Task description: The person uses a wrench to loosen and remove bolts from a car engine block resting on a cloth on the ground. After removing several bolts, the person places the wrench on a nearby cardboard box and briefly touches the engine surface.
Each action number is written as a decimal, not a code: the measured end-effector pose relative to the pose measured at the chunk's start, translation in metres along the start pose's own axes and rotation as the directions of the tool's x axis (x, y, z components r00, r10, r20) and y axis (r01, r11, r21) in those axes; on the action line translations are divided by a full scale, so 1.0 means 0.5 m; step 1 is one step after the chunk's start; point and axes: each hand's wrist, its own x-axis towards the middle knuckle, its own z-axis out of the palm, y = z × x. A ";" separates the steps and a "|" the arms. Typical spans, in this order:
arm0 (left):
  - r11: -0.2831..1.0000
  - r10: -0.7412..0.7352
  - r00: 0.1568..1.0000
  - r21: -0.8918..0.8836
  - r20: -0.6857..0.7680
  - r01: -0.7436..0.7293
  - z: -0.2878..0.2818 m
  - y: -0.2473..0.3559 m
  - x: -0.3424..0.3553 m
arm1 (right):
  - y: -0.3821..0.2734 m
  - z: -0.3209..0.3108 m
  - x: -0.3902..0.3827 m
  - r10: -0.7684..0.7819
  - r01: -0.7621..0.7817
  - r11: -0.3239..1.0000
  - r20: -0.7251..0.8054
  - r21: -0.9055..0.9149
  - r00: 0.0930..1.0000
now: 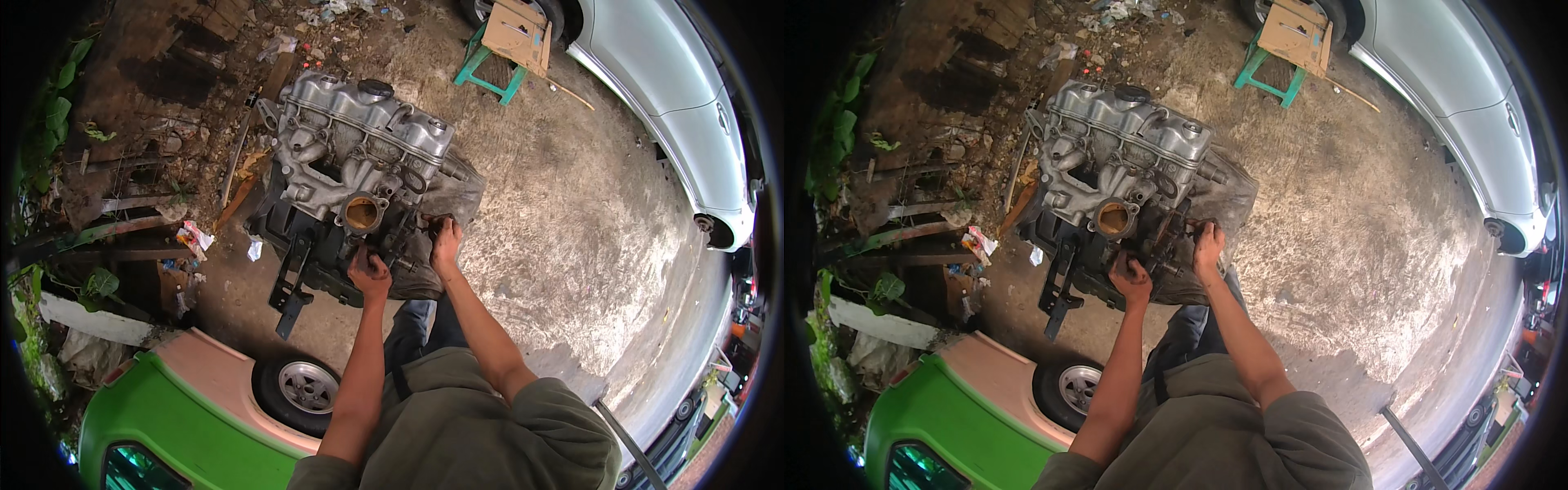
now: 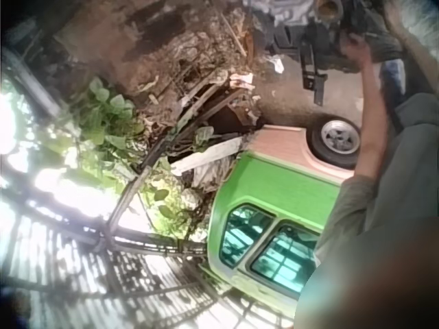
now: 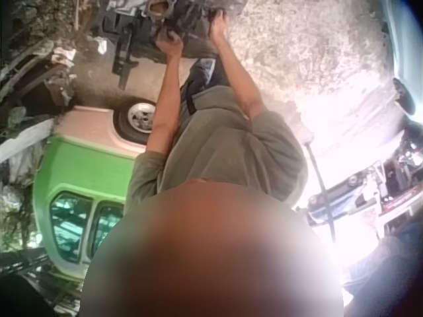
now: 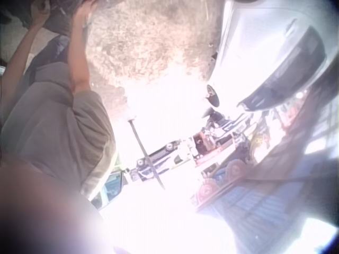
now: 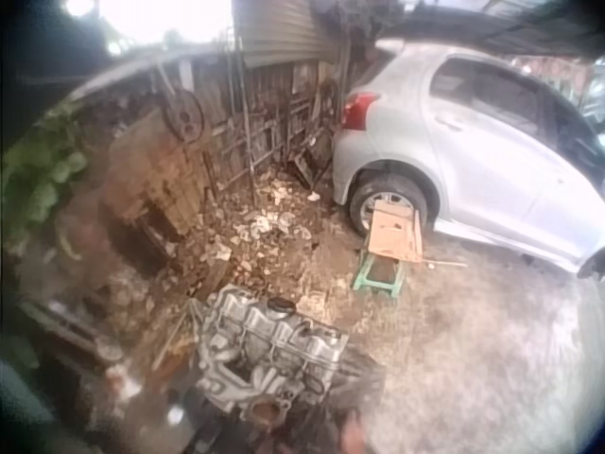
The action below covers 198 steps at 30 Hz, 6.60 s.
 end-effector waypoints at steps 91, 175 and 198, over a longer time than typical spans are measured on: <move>0.885 0.188 0.928 -0.464 0.323 -0.018 -0.137 0.164 -0.144 | -0.286 -0.303 -0.161 -0.068 0.103 0.971 0.166 -0.217 0.984; 0.480 -0.292 0.755 -0.593 0.587 0.646 1.049 1.121 0.666 | -0.636 -0.380 1.691 0.457 -0.249 0.856 0.438 -0.452 0.774; 0.309 -0.490 0.606 -0.525 0.626 0.793 1.357 1.020 0.809 | -0.242 -0.171 2.020 0.205 0.354 0.588 0.558 -0.727 0.804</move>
